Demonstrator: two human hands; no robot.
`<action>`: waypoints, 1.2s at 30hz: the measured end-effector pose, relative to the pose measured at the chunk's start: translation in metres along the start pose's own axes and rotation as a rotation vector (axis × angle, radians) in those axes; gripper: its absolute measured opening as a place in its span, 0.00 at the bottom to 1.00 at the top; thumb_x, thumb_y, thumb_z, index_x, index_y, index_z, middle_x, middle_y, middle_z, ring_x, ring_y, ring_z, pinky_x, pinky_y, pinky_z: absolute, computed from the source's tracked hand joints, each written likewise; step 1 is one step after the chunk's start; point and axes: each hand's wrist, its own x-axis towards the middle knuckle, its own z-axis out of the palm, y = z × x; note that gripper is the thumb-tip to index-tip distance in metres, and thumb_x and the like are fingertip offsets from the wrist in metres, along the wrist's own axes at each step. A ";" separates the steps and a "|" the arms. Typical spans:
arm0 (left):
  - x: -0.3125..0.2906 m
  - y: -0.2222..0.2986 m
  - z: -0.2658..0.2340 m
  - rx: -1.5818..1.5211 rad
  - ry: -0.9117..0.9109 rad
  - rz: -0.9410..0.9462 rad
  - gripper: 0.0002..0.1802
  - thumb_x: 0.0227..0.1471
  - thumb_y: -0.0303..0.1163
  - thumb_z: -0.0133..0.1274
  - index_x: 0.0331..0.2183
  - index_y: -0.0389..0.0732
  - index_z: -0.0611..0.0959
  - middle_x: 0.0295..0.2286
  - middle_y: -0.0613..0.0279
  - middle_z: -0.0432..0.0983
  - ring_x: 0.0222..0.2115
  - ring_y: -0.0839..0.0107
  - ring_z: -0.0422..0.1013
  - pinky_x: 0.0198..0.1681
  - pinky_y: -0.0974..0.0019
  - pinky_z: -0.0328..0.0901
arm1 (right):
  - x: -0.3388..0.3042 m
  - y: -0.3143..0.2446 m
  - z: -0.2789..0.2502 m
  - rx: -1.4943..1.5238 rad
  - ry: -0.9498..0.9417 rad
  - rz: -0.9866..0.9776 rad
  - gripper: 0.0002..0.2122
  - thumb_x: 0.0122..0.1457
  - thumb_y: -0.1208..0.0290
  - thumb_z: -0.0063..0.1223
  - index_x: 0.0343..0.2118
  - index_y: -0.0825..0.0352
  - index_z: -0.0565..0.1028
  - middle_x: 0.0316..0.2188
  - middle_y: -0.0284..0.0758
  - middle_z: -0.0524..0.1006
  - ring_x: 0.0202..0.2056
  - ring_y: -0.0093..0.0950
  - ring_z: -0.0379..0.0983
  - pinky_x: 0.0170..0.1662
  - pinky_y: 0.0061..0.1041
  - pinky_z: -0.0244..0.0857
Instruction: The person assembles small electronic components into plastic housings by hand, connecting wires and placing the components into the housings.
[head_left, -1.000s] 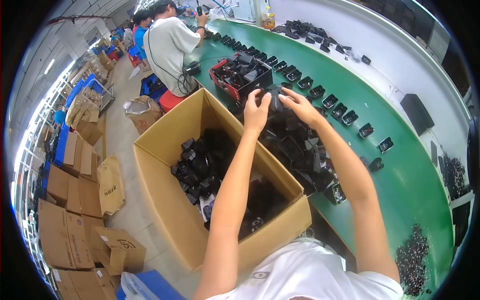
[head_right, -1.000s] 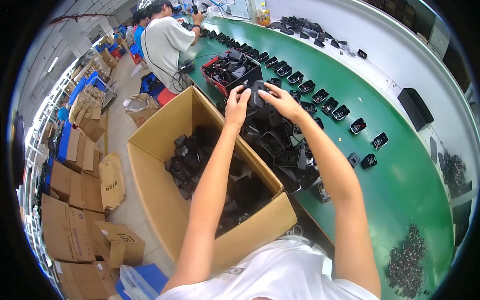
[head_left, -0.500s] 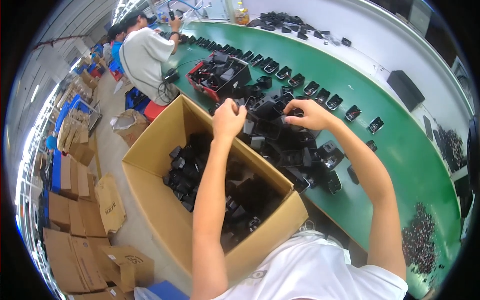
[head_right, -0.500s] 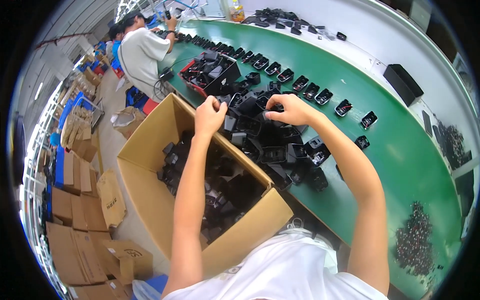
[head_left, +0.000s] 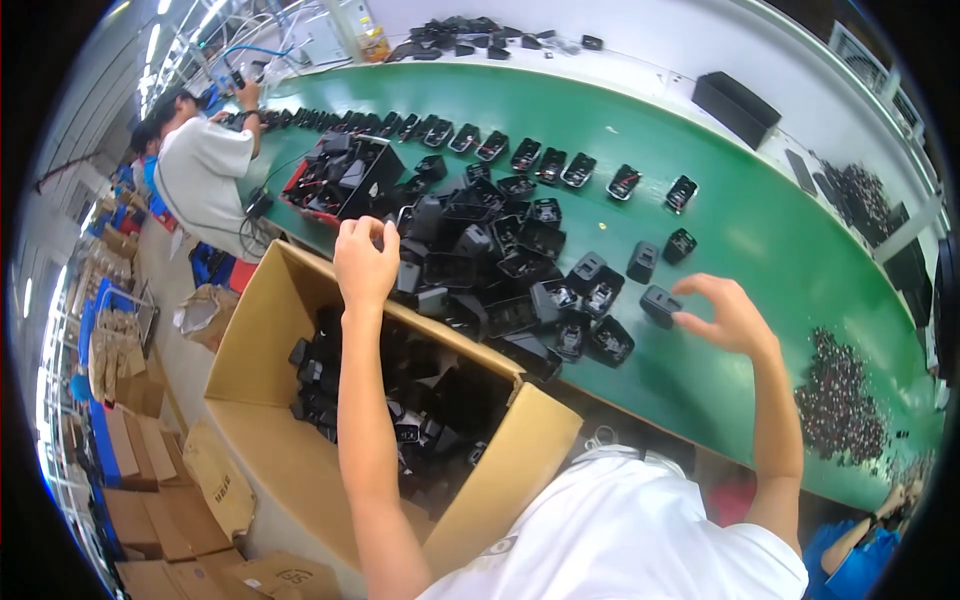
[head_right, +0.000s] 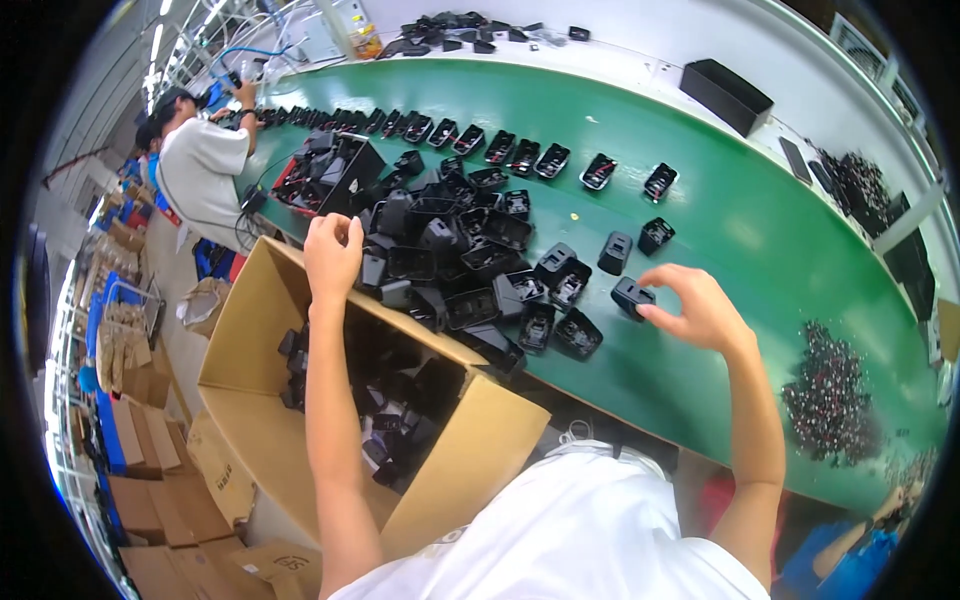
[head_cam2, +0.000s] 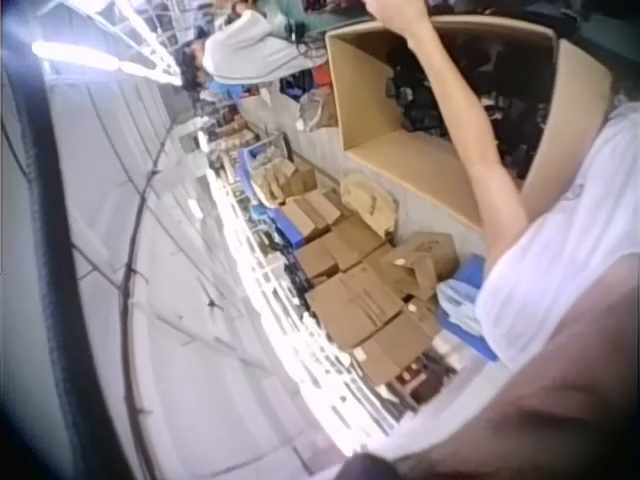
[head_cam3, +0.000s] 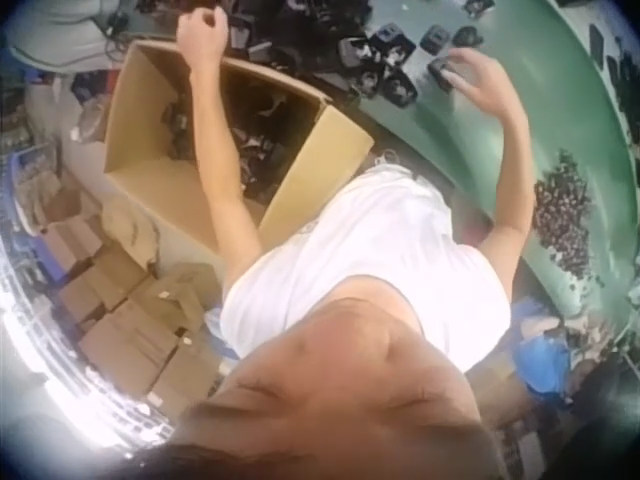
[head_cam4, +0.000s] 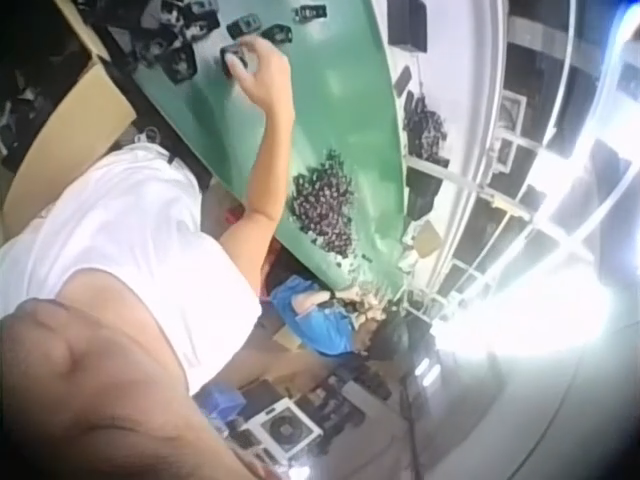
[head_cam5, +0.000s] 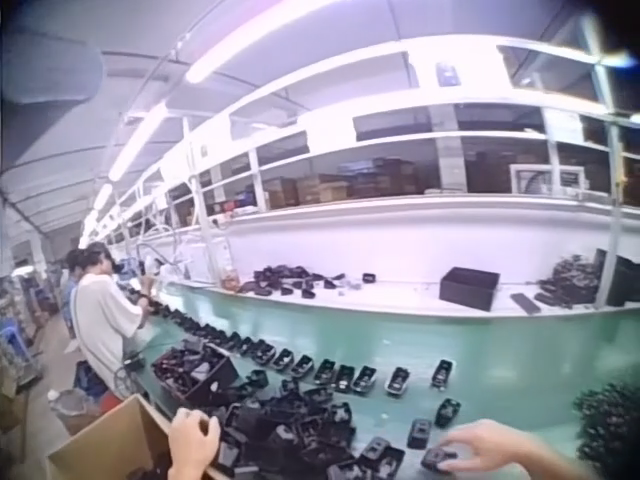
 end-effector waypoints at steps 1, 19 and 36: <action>0.005 0.024 -0.007 -0.095 -0.015 0.044 0.09 0.53 0.32 0.58 0.28 0.34 0.80 0.28 0.55 0.74 0.28 0.63 0.74 0.35 0.63 0.68 | -0.018 0.003 0.000 0.000 0.012 0.017 0.15 0.54 0.65 0.60 0.42 0.68 0.77 0.39 0.43 0.79 0.42 0.39 0.76 0.48 0.35 0.69; -0.043 0.325 -0.091 -0.860 -0.954 0.782 0.12 0.46 0.25 0.56 0.35 0.31 0.81 0.29 0.54 0.79 0.29 0.65 0.76 0.38 0.66 0.70 | -0.180 0.044 0.032 0.203 0.400 0.443 0.12 0.54 0.73 0.61 0.41 0.69 0.78 0.37 0.39 0.81 0.39 0.32 0.78 0.44 0.29 0.70; -0.055 0.335 0.192 -0.109 -0.562 0.629 0.27 0.43 0.37 0.62 0.46 0.40 0.76 0.41 0.48 0.78 0.43 0.49 0.74 0.45 0.52 0.68 | -0.295 0.102 -0.012 -0.763 0.463 0.448 0.18 0.46 0.72 0.64 0.42 0.59 0.76 0.41 0.32 0.74 0.46 0.35 0.69 0.49 0.35 0.62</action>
